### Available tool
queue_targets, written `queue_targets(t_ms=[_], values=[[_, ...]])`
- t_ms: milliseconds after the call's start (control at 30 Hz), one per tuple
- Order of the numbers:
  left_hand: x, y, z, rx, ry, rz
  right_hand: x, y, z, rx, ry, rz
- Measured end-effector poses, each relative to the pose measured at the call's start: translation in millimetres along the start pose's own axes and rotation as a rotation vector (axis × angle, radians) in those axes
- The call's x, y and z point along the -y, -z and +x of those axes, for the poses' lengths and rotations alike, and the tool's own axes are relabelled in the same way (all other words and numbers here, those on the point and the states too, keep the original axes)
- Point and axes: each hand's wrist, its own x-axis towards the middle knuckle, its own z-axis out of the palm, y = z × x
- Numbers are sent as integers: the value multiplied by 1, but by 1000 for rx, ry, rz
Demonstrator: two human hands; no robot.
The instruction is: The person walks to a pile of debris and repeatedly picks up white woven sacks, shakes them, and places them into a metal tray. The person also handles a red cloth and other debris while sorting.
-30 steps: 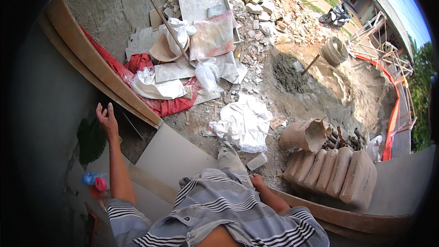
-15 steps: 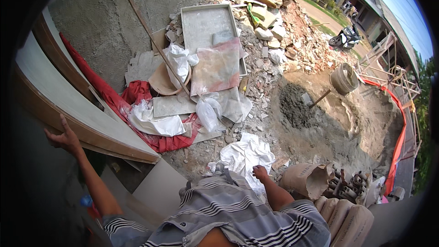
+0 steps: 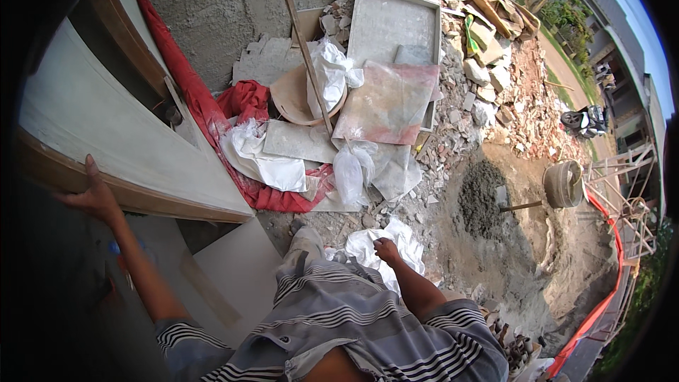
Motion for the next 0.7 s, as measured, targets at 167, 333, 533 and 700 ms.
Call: queue_targets(t_ms=[167,333,533,700], values=[[-9,-4,-11,-47,58,-219,19,-17,28,105,124,-69],[-7,4,-18,32,152,-313,75,-10,69,34,64,-185],[-4,4,-24,4,131,-363,174,-16,122,84,119,-43],[-4,7,-24,-29,120,-369,226,-40,121,170,522,-286]])
